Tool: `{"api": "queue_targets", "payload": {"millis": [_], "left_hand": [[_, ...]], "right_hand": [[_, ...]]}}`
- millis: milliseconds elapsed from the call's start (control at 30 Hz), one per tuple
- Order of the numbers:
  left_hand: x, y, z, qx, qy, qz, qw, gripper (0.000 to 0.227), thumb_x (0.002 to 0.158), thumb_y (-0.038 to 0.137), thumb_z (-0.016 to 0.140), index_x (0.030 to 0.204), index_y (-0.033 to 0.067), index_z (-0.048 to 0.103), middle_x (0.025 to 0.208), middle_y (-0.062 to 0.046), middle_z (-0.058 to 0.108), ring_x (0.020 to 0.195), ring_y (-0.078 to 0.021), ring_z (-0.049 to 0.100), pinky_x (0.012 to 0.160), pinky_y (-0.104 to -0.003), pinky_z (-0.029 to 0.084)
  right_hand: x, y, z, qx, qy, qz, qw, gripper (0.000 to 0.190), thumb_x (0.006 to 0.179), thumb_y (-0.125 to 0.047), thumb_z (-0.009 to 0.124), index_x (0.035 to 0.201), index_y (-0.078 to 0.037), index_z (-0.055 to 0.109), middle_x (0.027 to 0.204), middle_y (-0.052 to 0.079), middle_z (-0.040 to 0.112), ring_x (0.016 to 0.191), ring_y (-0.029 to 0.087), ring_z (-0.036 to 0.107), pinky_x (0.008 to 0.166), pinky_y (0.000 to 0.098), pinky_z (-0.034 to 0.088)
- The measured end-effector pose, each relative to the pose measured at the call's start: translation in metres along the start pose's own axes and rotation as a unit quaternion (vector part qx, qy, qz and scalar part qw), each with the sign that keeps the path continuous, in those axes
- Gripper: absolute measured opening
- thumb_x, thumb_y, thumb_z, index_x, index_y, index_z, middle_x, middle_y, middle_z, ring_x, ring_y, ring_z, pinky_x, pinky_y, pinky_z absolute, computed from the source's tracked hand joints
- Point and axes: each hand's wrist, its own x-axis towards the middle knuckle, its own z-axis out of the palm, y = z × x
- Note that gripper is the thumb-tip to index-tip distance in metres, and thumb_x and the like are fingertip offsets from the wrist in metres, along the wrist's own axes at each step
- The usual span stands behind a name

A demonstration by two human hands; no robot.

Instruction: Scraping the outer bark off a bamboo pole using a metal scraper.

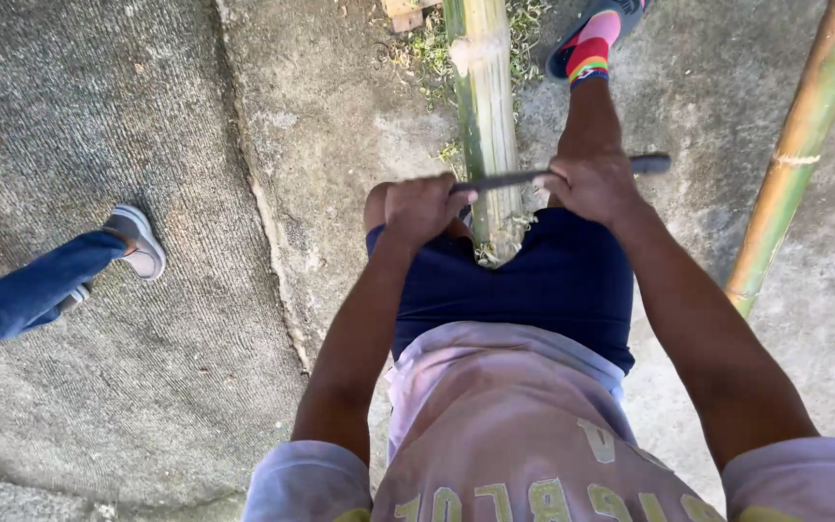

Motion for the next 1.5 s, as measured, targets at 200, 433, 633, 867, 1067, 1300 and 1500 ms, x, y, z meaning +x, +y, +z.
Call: {"api": "queue_targets", "payload": {"millis": [200,433,633,867,1067,1300,1500], "left_hand": [[0.089,-0.025,-0.058,0.046,0.048,-0.005,0.998,0.055,0.099,0.068,0.045,0.096,0.0168,0.065,0.066,0.001,0.061,0.056,-0.0155,0.059,0.053,-0.036,0.049],[0.132,-0.043,-0.085,0.041,0.238,0.086,0.967,0.054,0.093,0.066,0.063,0.084,0.0131,0.069,0.064,0.0,0.066,0.053,-0.0143,0.06,0.049,-0.036,0.047],[0.113,-0.039,-0.067,0.047,0.283,0.139,0.948,0.052,0.093,0.063,0.064,0.078,0.0141,0.071,0.062,0.0,0.064,0.052,-0.0139,0.058,0.047,-0.035,0.046],[0.053,-0.023,-0.012,0.048,0.209,0.096,0.972,0.059,0.1,0.068,0.052,0.077,0.0153,0.065,0.061,0.001,0.058,0.047,-0.0144,0.052,0.04,-0.034,0.044],[-0.014,0.003,0.042,0.014,0.248,0.095,0.964,0.055,0.096,0.065,0.054,0.076,0.0153,0.065,0.066,-0.002,0.061,0.058,-0.0195,0.062,0.048,-0.039,0.051],[0.026,-0.016,0.018,0.012,0.211,0.054,0.976,0.061,0.098,0.069,0.049,0.077,0.0145,0.067,0.065,-0.002,0.06,0.056,-0.0166,0.06,0.045,-0.037,0.051],[0.121,-0.061,-0.041,0.073,0.283,0.088,0.952,0.069,0.1,0.074,0.042,0.077,0.0148,0.067,0.061,0.0,0.054,0.051,-0.0176,0.051,0.049,-0.037,0.047]], "right_hand": [[0.099,0.029,-0.035,-0.004,0.111,-0.055,0.992,0.048,0.101,-0.056,0.067,0.08,-0.013,0.067,0.07,0.01,0.062,0.073,0.034,0.065,0.075,0.0509,0.047],[0.141,0.064,-0.018,0.018,0.204,-0.1,0.974,0.052,0.112,-0.055,0.067,0.087,-0.01,0.066,0.073,0.009,0.063,0.083,0.035,0.065,0.082,0.051,0.046],[0.119,0.051,-0.012,0.03,0.168,-0.062,0.983,0.05,0.11,-0.055,0.067,0.09,-0.009,0.065,0.075,0.011,0.063,0.078,0.037,0.065,0.079,0.0515,0.047],[0.048,0.02,-0.001,0.03,0.115,-0.046,0.992,0.046,0.105,-0.052,0.067,0.084,-0.011,0.067,0.071,0.012,0.063,0.069,0.036,0.064,0.071,0.0519,0.048],[-0.024,0.005,0.031,0.056,0.074,-0.016,0.996,0.034,0.097,-0.043,0.069,0.081,-0.013,0.071,0.069,0.012,0.064,0.068,0.035,0.065,0.073,0.0508,0.049],[0.029,0.013,-0.006,0.04,0.1,-0.052,0.993,0.036,0.098,-0.045,0.071,0.079,-0.014,0.07,0.066,0.009,0.062,0.068,0.031,0.063,0.076,0.0493,0.044],[0.125,0.034,-0.041,-0.021,0.172,-0.065,0.983,0.046,0.107,-0.053,0.069,0.082,-0.014,0.068,0.07,0.006,0.061,0.069,0.031,0.062,0.077,0.0492,0.04]]}}
